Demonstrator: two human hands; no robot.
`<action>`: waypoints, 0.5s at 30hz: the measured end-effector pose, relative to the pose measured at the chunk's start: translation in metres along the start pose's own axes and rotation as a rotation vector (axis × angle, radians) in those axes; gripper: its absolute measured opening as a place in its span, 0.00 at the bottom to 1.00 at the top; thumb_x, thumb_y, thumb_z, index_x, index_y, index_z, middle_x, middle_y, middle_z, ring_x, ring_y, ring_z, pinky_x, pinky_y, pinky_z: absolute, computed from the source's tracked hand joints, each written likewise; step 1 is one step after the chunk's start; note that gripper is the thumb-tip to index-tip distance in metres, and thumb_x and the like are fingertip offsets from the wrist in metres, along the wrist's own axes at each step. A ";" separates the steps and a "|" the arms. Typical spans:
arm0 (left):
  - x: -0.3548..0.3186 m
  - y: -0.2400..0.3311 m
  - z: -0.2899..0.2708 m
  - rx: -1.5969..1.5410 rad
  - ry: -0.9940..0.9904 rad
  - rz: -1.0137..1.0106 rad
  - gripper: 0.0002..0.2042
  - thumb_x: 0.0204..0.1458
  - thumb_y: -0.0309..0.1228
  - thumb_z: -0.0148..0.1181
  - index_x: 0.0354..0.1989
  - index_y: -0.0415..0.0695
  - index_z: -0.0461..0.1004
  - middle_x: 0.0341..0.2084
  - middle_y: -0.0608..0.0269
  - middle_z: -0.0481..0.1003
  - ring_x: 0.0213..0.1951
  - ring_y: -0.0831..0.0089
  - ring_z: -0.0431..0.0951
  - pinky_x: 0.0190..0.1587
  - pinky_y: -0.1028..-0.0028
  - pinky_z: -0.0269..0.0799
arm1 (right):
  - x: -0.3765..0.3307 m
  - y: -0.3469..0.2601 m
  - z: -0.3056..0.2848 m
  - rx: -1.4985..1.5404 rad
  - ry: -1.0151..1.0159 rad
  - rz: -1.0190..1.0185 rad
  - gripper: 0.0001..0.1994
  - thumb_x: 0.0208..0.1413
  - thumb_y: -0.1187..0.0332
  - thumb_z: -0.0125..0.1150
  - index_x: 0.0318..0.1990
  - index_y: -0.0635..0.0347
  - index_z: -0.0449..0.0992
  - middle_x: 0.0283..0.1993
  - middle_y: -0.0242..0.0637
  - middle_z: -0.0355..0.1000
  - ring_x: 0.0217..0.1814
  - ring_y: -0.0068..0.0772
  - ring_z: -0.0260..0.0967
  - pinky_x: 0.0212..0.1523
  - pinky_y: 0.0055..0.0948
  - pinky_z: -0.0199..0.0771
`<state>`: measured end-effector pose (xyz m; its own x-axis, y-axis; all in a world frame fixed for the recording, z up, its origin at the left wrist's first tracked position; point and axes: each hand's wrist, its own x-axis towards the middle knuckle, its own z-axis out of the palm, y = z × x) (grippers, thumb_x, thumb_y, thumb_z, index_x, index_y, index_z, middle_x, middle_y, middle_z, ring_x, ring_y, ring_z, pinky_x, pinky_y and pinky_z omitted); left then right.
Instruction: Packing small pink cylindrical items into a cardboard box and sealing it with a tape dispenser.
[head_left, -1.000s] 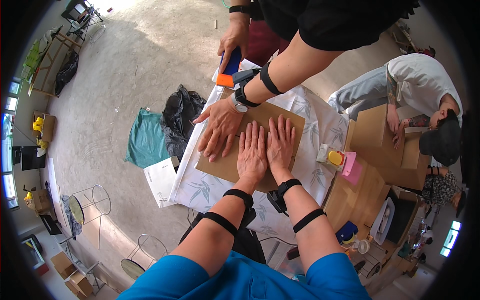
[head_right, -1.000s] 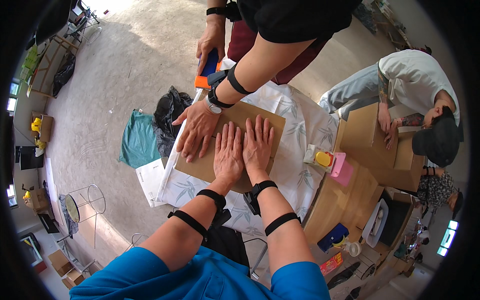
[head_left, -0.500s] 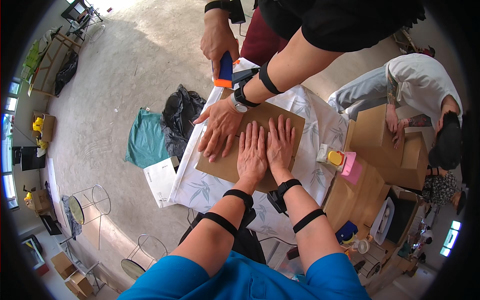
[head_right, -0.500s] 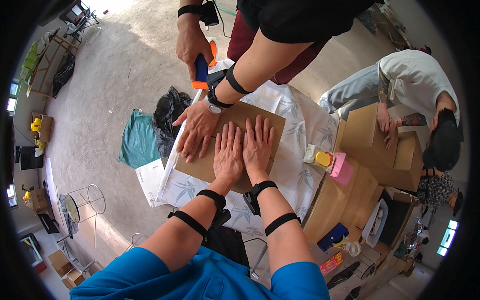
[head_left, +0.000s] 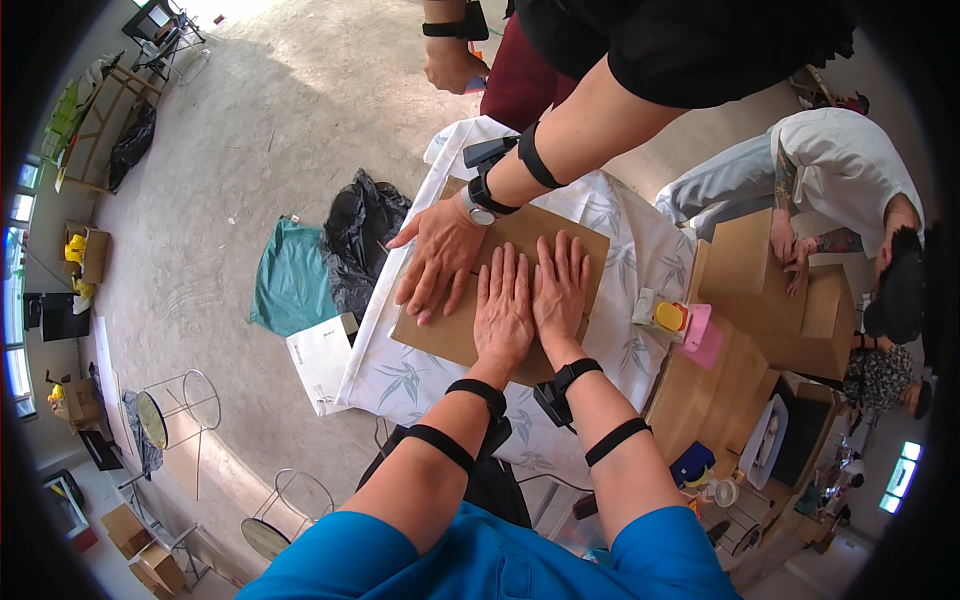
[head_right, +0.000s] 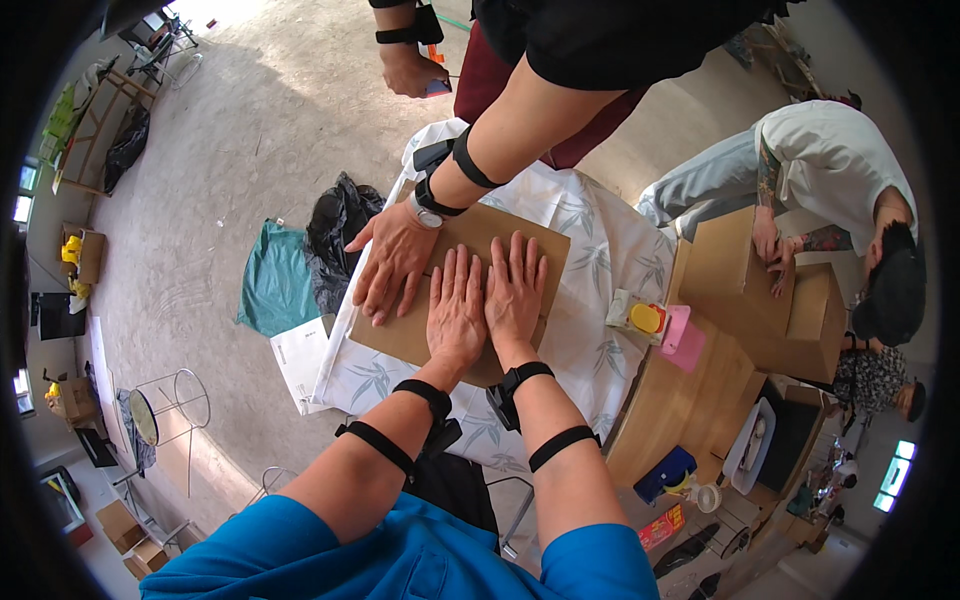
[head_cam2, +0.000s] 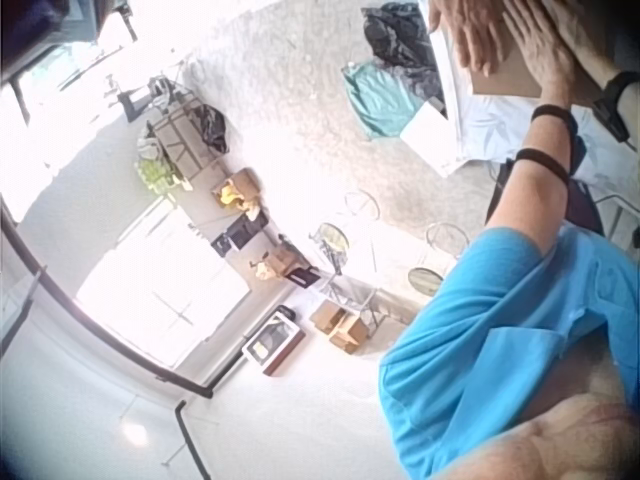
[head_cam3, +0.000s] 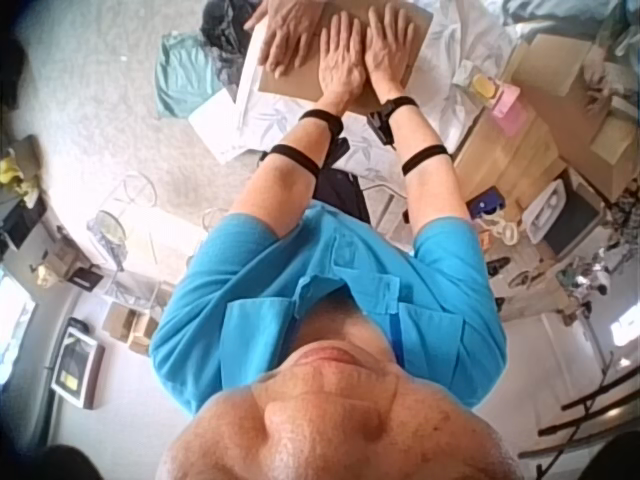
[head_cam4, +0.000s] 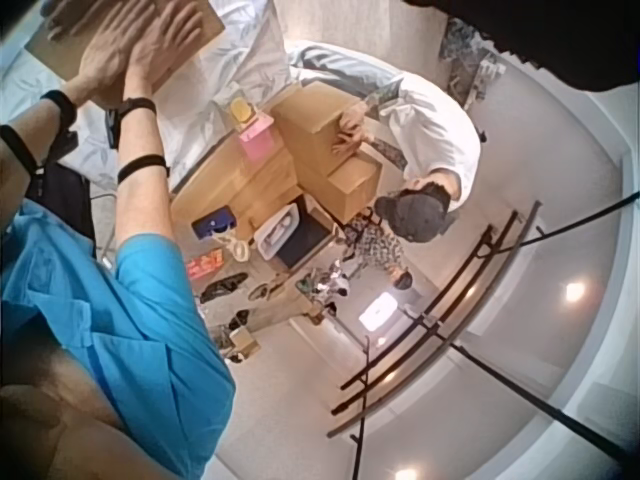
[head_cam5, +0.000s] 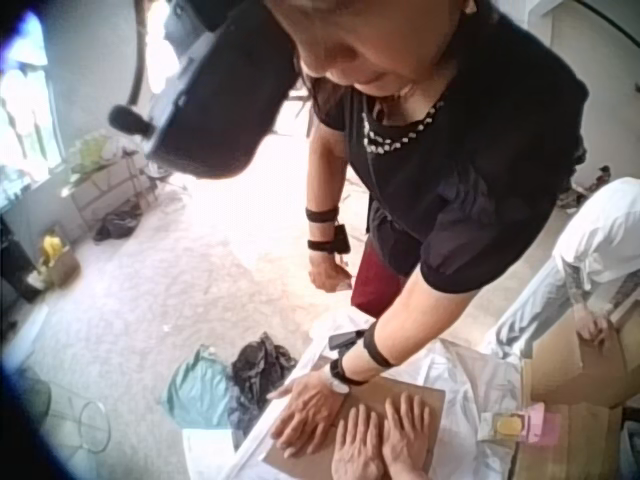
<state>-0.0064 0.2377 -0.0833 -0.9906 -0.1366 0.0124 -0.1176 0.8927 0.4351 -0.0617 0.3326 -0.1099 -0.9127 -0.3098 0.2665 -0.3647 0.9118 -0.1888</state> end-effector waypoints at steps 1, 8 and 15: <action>0.000 0.000 0.000 0.000 0.001 0.000 0.28 0.62 0.37 0.39 0.70 0.41 0.51 0.73 0.52 0.45 0.74 0.64 0.38 0.74 0.62 0.30 | 0.000 0.000 0.000 0.000 0.001 0.000 0.24 0.63 0.64 0.50 0.67 0.47 0.63 0.74 0.42 0.52 0.76 0.50 0.46 0.73 0.51 0.44; 0.000 0.001 -0.001 -0.006 -0.002 -0.007 0.28 0.62 0.36 0.37 0.70 0.41 0.50 0.73 0.53 0.44 0.74 0.64 0.38 0.74 0.62 0.30 | 0.000 -0.001 -0.001 -0.001 0.004 0.000 0.24 0.63 0.63 0.50 0.67 0.47 0.62 0.74 0.42 0.52 0.76 0.50 0.46 0.73 0.49 0.43; 0.000 0.001 0.000 -0.014 -0.008 -0.009 0.28 0.62 0.36 0.39 0.71 0.41 0.50 0.73 0.53 0.44 0.75 0.64 0.37 0.74 0.62 0.29 | 0.001 -0.001 -0.002 -0.014 0.003 -0.003 0.24 0.63 0.63 0.50 0.67 0.47 0.61 0.73 0.42 0.53 0.75 0.49 0.47 0.73 0.49 0.43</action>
<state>-0.0065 0.2383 -0.0830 -0.9900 -0.1410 0.0015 -0.1254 0.8854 0.4476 -0.0615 0.3321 -0.1076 -0.9112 -0.3114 0.2696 -0.3644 0.9146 -0.1751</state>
